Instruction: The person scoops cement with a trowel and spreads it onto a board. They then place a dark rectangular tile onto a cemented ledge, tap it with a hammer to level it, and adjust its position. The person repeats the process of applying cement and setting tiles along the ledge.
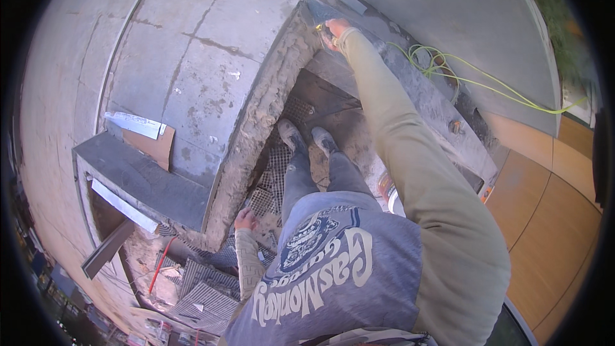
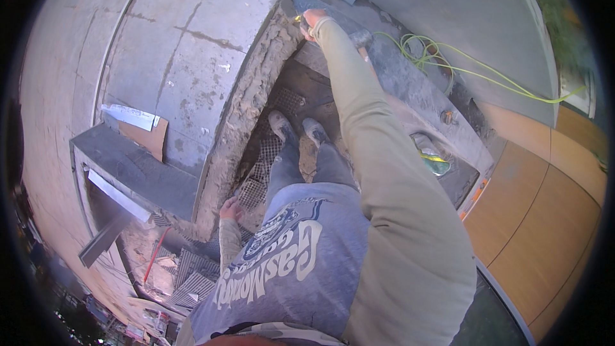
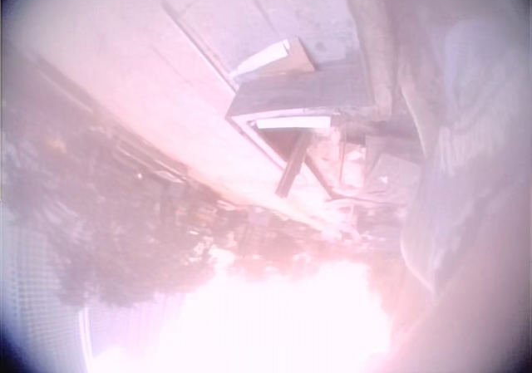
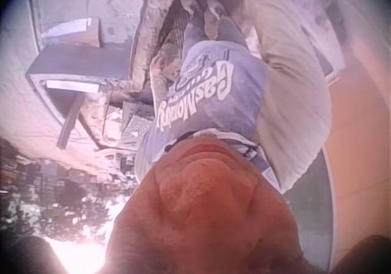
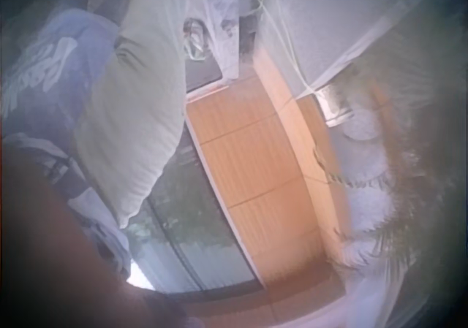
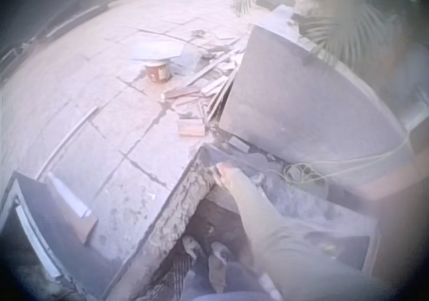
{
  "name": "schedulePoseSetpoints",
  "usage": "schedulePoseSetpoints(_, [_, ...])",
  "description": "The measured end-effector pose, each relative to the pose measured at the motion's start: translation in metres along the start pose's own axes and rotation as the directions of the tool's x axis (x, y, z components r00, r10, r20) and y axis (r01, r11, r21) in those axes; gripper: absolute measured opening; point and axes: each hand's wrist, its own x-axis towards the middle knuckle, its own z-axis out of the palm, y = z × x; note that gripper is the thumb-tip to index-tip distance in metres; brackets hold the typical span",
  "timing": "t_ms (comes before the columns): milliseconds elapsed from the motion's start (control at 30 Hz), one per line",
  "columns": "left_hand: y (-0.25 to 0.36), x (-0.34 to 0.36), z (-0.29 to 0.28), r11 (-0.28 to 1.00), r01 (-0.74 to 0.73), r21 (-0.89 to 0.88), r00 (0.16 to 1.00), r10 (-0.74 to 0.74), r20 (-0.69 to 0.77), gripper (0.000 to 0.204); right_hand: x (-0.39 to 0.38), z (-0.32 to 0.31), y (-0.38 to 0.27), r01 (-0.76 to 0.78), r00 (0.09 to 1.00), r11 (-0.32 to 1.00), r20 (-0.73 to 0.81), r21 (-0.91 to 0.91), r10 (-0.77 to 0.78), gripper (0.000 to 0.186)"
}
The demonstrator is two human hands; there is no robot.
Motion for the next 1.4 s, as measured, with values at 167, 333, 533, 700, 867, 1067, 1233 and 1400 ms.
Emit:
schedulePoseSetpoints(167, [0.013, 0.007, 0.009, 1.000, -0.007, 0.027, 0.999, 0.006, 0.043, 0.033, 0.003, -0.047, 0.026, -0.073, 0.990, 0.997, 0.114, -0.039, 0.077, 0.019])
schedulePoseSetpoints(333, [0.031, -0.005, 0.012, 0.997, -0.008, 0.081, 0.999, 0.004, 0.047, 0.035, -0.017, -0.054, 0.061, -0.131, 0.990, 0.991, 0.050, 0.032, 0.130, 0.023])
schedulePoseSetpoints(533, [0.032, 0.004, 0.014, 0.996, -0.059, 0.061, 0.997, 0.055, 0.053, 0.034, -0.027, -0.079, 0.104, -0.087, 0.988, 0.993, 0.124, -0.083, 0.097, 0.022])
schedulePoseSetpoints(700, [0.030, 0.004, 0.009, 0.993, -0.029, 0.115, 0.997, 0.021, 0.069, 0.035, -0.031, -0.058, 0.095, 0.061, 0.990, 0.995, 0.133, -0.080, -0.050, 0.024])
schedulePoseSetpoints(867, [0.028, 0.014, 0.008, 0.991, -0.074, 0.113, 0.995, 0.066, 0.071, 0.037, -0.006, -0.030, 0.041, -0.007, 0.995, 0.997, 0.105, 0.071, 0.000, 0.025])
schedulePoseSetpoints(1067, [0.029, 0.010, 0.005, 0.990, -0.079, 0.116, 0.994, 0.070, 0.083, 0.039, 0.002, -0.037, 0.035, 0.047, 0.998, 0.998, 0.050, -0.049, -0.044, 0.022])
schedulePoseSetpoints(1233, [0.017, 0.018, 0.003, 0.997, -0.074, 0.038, 0.994, 0.071, 0.084, 0.038, -0.012, -0.066, 0.067, -0.084, 0.995, 0.996, 0.063, 0.014, 0.083, 0.019])
schedulePoseSetpoints(1400, [0.017, 0.003, 0.013, 0.992, -0.091, 0.091, 0.995, 0.086, 0.054, 0.035, -0.050, -0.087, 0.098, -0.048, 0.998, 0.997, 0.048, -0.053, 0.051, 0.020])
